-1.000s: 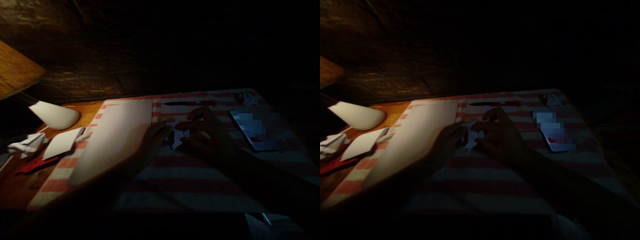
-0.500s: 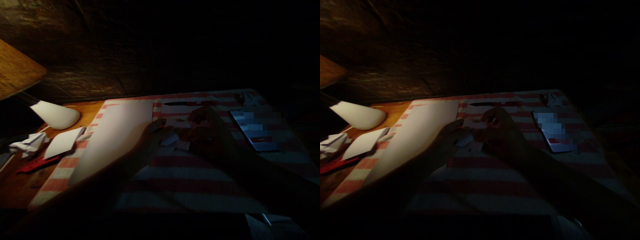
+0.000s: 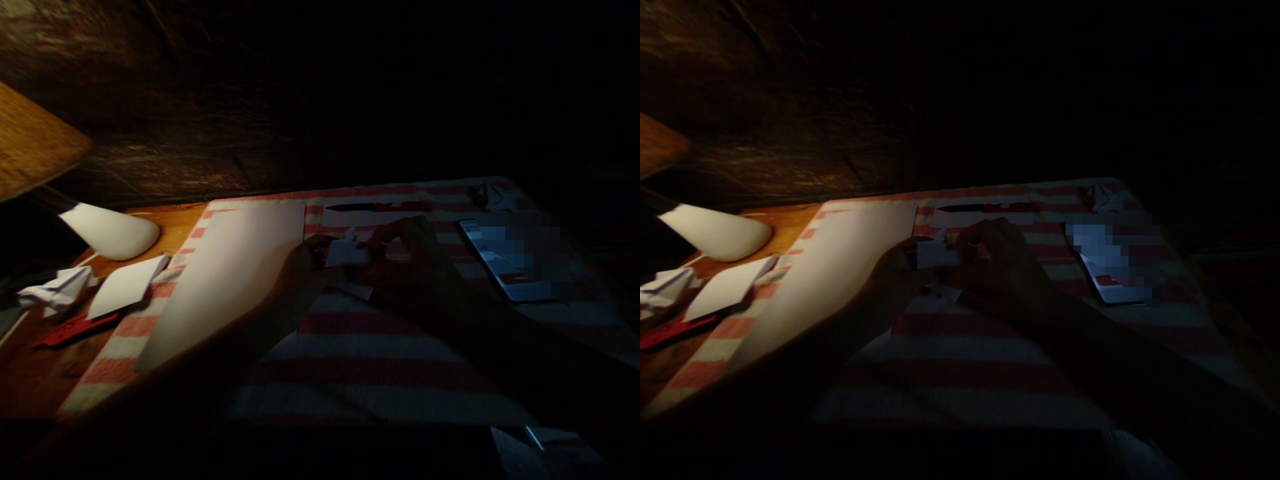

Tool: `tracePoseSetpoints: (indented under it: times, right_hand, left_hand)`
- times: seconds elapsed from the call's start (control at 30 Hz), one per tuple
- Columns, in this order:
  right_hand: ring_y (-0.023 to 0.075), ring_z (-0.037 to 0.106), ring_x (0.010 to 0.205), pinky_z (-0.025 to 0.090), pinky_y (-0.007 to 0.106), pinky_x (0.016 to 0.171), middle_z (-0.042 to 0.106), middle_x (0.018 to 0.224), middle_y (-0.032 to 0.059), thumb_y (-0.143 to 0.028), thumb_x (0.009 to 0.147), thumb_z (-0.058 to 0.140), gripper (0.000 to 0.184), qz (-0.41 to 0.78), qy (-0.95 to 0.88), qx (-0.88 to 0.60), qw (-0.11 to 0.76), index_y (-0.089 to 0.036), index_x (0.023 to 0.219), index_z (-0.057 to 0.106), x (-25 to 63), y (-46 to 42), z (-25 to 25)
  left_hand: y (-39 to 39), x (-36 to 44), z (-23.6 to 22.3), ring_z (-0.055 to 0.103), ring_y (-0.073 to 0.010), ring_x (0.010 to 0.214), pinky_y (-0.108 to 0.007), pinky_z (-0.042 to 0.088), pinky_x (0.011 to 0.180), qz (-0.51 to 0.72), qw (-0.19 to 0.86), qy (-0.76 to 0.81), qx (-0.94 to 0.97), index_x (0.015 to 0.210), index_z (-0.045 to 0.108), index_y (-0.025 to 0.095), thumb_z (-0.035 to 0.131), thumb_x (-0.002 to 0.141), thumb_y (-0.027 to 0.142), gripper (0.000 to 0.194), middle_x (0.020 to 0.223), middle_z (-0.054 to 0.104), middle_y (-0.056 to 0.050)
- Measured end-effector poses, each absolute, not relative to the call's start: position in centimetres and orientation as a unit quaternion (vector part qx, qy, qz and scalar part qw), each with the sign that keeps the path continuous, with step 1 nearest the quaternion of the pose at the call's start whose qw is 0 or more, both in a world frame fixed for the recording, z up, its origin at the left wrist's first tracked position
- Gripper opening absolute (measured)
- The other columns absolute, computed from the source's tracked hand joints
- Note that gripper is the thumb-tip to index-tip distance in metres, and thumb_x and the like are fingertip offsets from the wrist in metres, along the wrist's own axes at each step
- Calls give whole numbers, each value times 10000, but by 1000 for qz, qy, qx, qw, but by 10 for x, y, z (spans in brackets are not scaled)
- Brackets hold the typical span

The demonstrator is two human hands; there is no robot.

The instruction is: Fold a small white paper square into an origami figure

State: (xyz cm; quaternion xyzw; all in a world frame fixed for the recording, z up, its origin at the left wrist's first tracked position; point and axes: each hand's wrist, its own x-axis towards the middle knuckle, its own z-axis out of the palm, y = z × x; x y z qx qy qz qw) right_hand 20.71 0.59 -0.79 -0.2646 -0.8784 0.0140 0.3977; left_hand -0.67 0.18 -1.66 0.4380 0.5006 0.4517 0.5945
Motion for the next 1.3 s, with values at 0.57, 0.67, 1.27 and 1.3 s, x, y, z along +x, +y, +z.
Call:
tracePoseSetpoints:
  times: [0.57,0.67,1.27,1.3]
  right_hand:
    - [178,645,777,489,316,694,713,851,27,-283,864,763,97,261,-799,-326,432,-211,808,733,210,10,-15]
    - [165,642,721,484,290,649,702,789,16,-292,845,766,133,361,-734,-391,421,-184,787,713,209,10,-18]
    - [127,574,602,417,237,527,684,695,10,-275,827,745,123,379,-726,-391,420,-158,795,727,203,-3,-2]
    - [128,582,609,422,239,535,686,695,9,-271,825,747,122,366,-732,-387,424,-158,787,721,202,-5,-1]
  left_hand:
    - [11,-22,-9,618,-258,1175,-386,524,979,474,342,439,683,1176,632,194,754,756,178,438,1262,649,-106]
    - [8,-26,-2,594,-269,1241,-397,469,1061,419,295,341,788,1250,636,201,692,854,243,401,1285,659,-115]
    - [-4,-11,10,644,-146,614,-228,475,595,390,258,447,763,751,759,181,759,781,187,31,707,757,-7]
    - [-6,-11,10,646,-143,611,-226,479,601,393,248,445,766,752,760,184,765,789,199,40,711,761,-7]
